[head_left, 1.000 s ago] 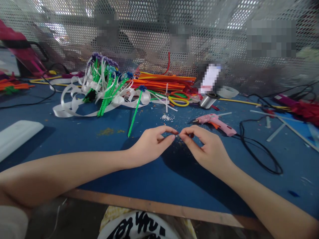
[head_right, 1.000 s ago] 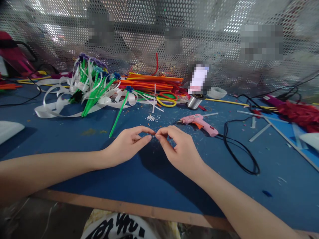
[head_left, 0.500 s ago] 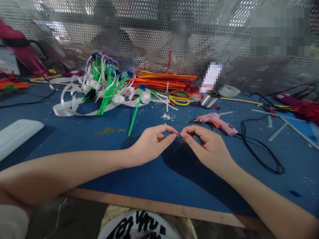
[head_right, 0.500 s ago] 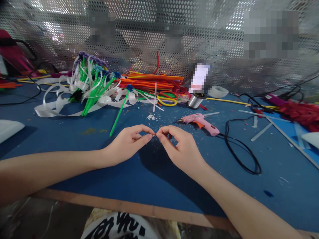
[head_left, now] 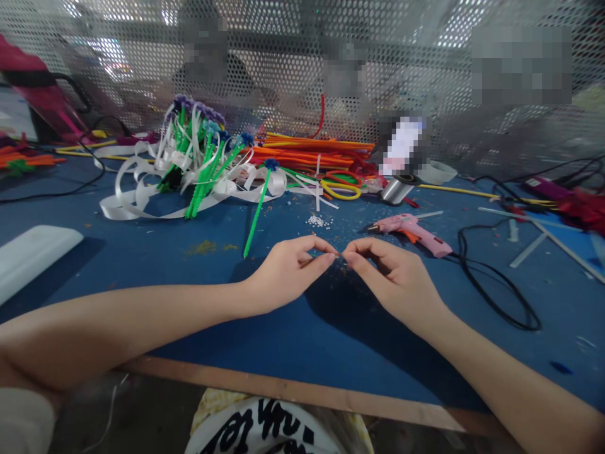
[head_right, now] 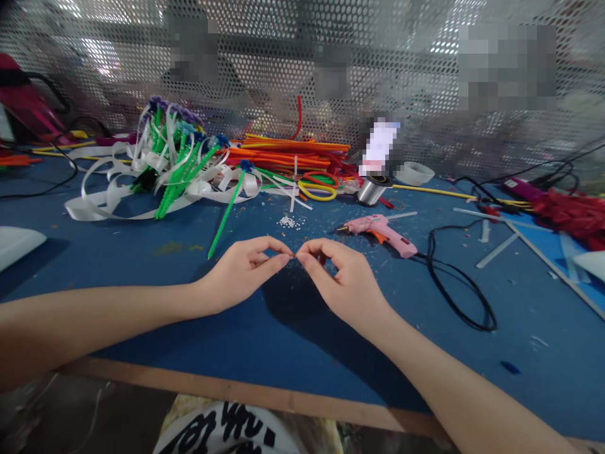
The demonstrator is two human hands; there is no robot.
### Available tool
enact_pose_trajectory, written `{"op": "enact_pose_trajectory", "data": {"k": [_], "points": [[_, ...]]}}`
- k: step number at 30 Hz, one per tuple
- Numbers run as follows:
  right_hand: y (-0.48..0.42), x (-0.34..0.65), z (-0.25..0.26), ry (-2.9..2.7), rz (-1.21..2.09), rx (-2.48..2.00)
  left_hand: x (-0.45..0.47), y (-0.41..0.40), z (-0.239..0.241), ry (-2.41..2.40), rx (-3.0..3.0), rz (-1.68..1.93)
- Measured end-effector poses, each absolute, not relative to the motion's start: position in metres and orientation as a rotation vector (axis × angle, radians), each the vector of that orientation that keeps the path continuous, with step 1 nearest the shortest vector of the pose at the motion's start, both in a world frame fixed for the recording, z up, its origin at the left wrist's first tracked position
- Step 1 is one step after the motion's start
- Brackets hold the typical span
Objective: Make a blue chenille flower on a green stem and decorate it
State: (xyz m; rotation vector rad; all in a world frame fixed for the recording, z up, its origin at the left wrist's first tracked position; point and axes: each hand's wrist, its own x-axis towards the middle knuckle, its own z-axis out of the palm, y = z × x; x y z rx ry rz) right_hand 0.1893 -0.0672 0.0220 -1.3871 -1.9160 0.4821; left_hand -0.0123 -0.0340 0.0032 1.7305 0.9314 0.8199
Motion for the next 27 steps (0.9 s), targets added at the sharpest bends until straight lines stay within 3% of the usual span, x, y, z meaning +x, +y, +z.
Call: {"op": "enact_pose_trajectory", "data": {"k": [27], "points": [[-0.0676,0.1882,0.0220,-1.883,0.515,-1.401,-0.0121,-0.0335,0.0033,0.917,1.705,0.794]]}}
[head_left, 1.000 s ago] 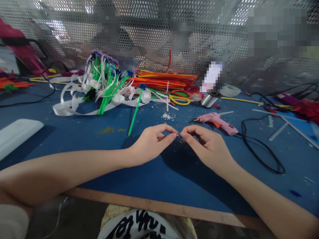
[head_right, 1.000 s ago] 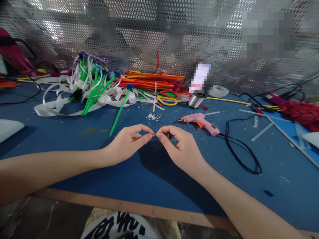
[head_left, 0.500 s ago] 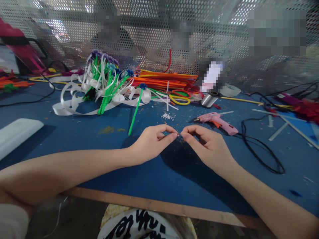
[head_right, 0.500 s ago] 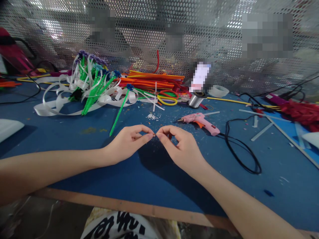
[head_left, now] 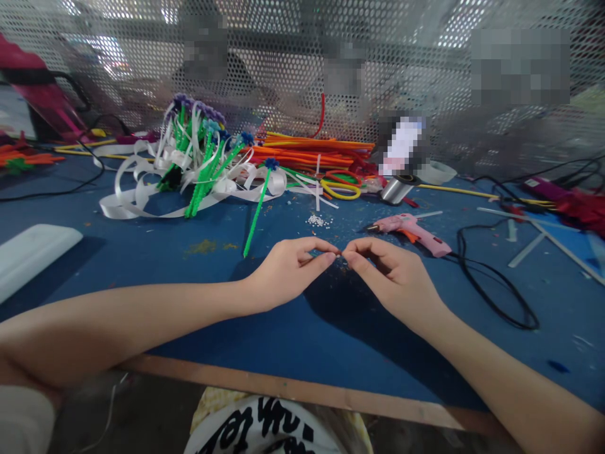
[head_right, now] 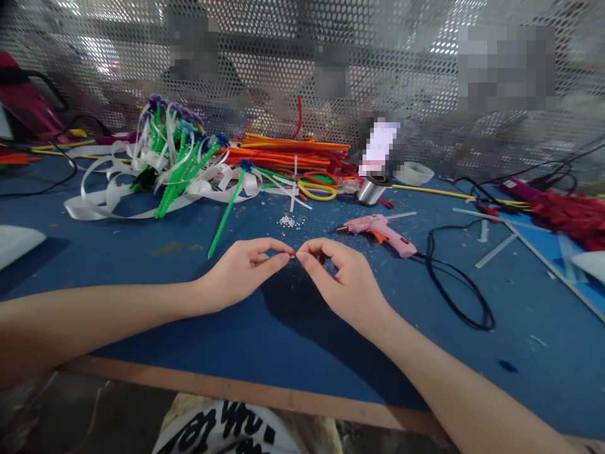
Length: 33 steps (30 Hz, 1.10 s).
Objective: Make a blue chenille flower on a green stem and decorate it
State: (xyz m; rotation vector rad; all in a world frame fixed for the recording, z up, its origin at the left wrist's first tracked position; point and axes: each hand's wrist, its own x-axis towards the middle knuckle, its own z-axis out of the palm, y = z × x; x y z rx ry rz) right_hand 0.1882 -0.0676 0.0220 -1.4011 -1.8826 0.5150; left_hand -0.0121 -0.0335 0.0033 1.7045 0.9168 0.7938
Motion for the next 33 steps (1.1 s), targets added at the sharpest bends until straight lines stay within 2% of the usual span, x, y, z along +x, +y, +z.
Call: {"op": "enact_pose_trajectory", "data": {"k": [33], "points": [[-0.0665,0.1900,0.0221,-1.932,0.451,-1.409,-0.0141,-0.0337,0.0041,0.808,1.726,0.822]]}}
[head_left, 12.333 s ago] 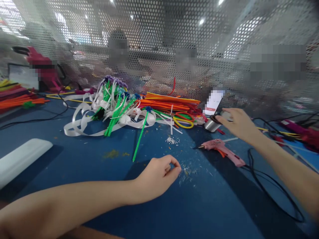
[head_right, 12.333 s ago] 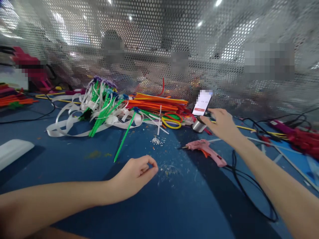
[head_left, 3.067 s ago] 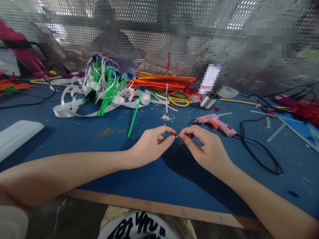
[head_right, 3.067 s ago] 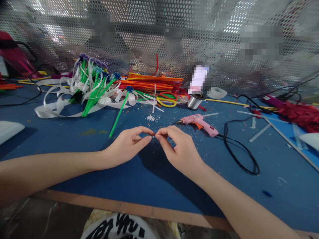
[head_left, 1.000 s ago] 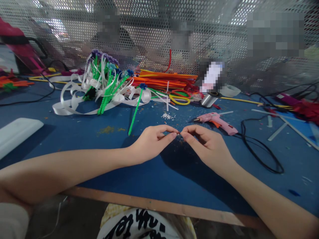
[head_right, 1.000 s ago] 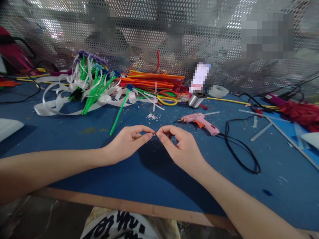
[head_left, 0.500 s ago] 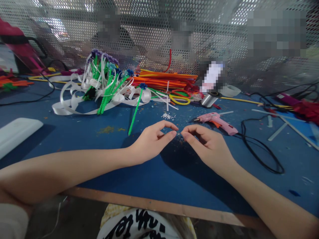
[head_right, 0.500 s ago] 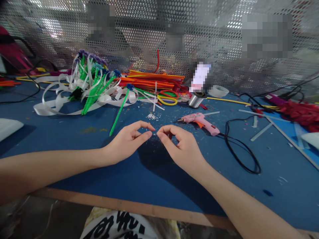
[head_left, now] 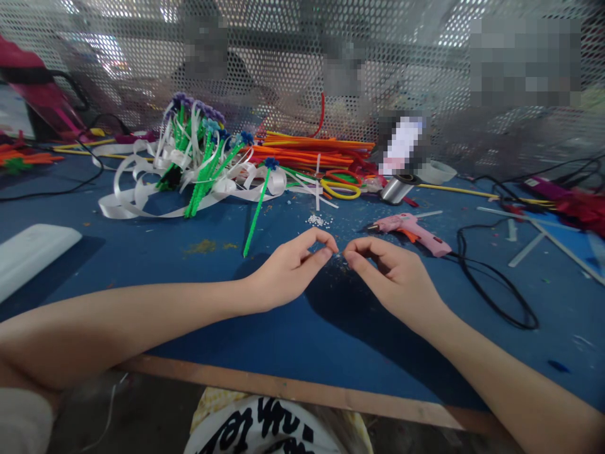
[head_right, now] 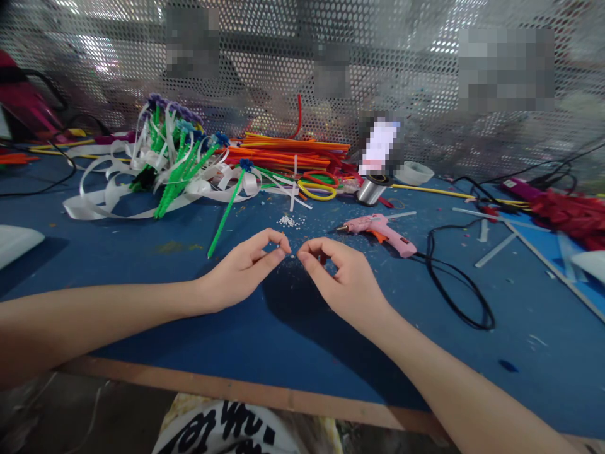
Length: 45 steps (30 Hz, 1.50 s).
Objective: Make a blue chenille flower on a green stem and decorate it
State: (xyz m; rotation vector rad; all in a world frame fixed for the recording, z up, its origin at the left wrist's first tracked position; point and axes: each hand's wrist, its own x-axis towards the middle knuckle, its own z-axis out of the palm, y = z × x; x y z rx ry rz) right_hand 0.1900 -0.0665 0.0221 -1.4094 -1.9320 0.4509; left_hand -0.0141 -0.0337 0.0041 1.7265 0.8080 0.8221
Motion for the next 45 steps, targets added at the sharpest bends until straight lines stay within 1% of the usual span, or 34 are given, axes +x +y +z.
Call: {"op": "enact_pose_trajectory", "data": {"k": [16,27,31,37,45], "points": [[-0.0660,0.1876,0.0229,-1.952,0.401,-1.396,-0.0130,-0.0329,0.0015,0.746,1.682,0.881],[-0.0654,0.1891,0.0214,-2.023,0.359,-1.358,-0.0142,-0.0328,-0.0005,0.841,1.998,1.102],[-0.0644,0.1894,0.0201,-2.038,0.345,-1.346,-0.0139,-0.0334,-0.0003,0.805,1.871,1.071],[-0.0635,0.1888,0.0206,-2.067,0.343,-1.330,-0.0118,-0.0351,-0.0011,0.595,1.583,1.056],[-0.0642,0.1901,0.0192,-2.069,0.317,-1.328,-0.0123,-0.0342,-0.0016,0.689,1.587,1.067]]}}
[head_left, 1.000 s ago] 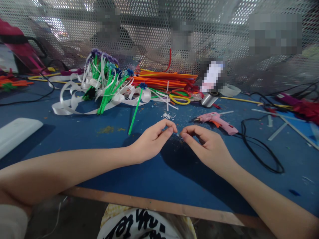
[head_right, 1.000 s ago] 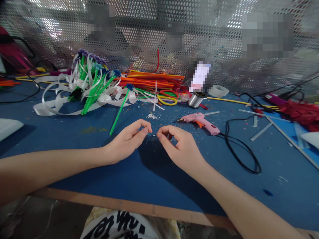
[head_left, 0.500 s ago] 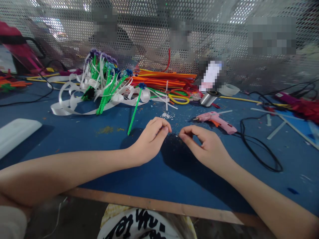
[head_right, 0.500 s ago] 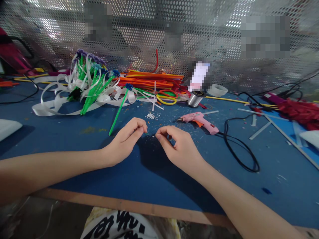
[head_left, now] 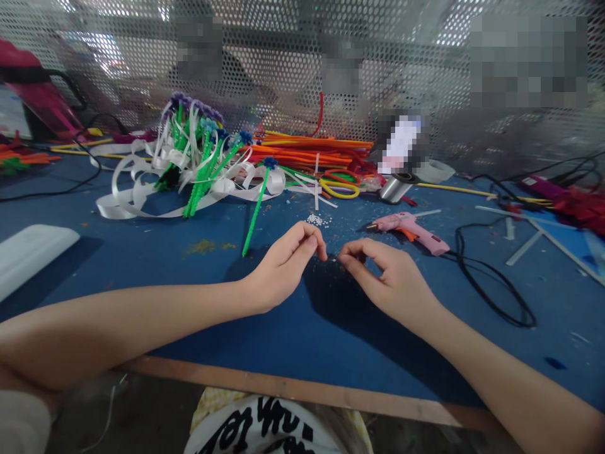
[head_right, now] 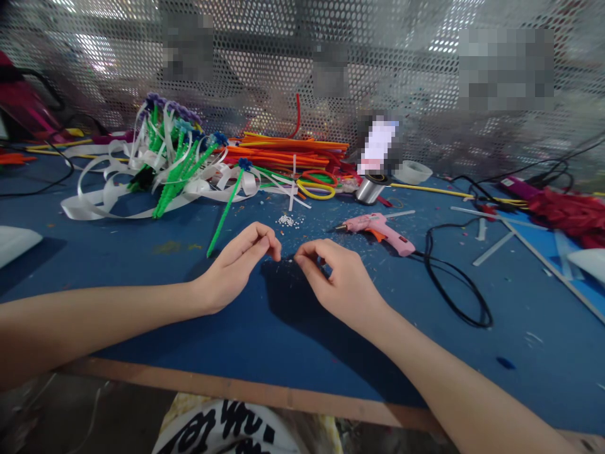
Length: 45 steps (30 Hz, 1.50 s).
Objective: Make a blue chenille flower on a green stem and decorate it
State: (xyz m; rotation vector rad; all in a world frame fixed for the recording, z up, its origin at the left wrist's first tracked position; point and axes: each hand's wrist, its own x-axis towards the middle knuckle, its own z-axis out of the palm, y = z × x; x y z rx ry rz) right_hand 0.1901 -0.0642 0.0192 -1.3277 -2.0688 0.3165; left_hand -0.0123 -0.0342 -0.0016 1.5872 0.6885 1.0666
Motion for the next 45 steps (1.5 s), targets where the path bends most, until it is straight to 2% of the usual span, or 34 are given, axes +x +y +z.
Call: {"op": "enact_pose_trajectory", "data": {"k": [16,32,45], "points": [[-0.0646,0.1908,0.0214,-1.942,0.250,-1.423,-0.0143,-0.0326,-0.0013,0.949,1.750,0.973],[-0.0636,0.1920,0.0229,-1.892,0.288,-1.457,-0.0123,-0.0330,0.0013,0.918,1.984,0.895],[-0.0672,0.1901,0.0233,-1.981,0.316,-1.370,-0.0112,-0.0316,0.0023,0.949,1.855,0.896]]}}
